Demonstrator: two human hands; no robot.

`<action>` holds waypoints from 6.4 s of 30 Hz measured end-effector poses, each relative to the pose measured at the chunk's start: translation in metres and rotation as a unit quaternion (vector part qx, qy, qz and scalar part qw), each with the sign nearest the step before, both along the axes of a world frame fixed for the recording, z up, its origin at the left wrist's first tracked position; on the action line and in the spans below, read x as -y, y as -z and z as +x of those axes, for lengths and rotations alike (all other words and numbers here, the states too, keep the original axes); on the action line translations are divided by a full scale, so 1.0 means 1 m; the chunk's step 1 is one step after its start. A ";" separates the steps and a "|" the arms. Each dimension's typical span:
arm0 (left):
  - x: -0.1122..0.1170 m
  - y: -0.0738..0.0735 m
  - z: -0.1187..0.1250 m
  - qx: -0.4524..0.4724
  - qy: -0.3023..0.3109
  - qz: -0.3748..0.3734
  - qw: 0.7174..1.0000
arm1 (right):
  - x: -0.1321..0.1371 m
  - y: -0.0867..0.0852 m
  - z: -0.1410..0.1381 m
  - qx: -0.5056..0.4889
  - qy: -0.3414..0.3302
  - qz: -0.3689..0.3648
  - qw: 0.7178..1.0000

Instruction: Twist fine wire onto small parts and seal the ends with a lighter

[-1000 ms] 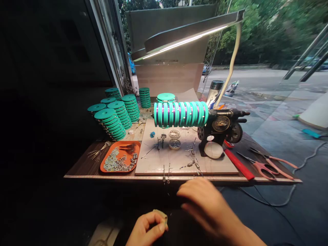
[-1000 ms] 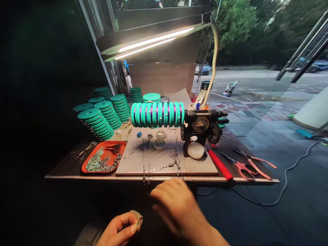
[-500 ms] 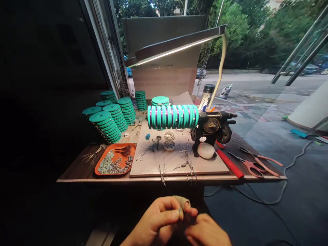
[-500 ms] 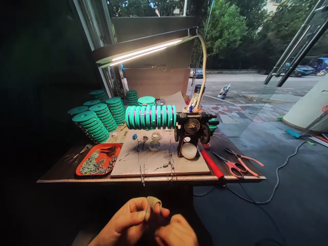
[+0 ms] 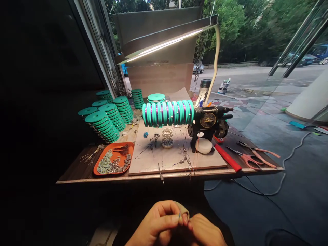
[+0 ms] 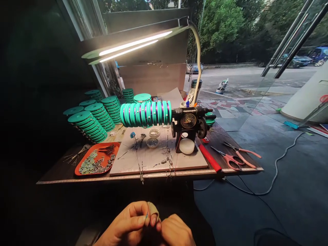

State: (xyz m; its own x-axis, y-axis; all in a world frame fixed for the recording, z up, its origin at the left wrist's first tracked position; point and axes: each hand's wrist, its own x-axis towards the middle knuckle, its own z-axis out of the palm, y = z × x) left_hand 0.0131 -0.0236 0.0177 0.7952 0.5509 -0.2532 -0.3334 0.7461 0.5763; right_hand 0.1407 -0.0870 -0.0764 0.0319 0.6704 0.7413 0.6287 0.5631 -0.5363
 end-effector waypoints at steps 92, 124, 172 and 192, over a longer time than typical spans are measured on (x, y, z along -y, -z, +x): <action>-0.008 0.013 -0.029 -0.289 -0.150 0.194 0.925 | -0.079 -0.103 0.017 0.123 -0.287 -0.269 0.911; 0.000 0.009 -0.023 -0.416 -0.239 0.385 0.789 | -0.101 -0.159 0.001 0.468 -0.237 -0.189 0.830; -0.002 0.012 -0.014 -0.354 -0.150 0.334 0.861 | -0.017 -0.057 0.008 0.206 -0.035 -0.152 0.966; 0.004 0.031 -0.007 -0.216 -0.136 0.184 0.949 | -0.111 -0.195 0.029 0.320 0.108 0.059 0.939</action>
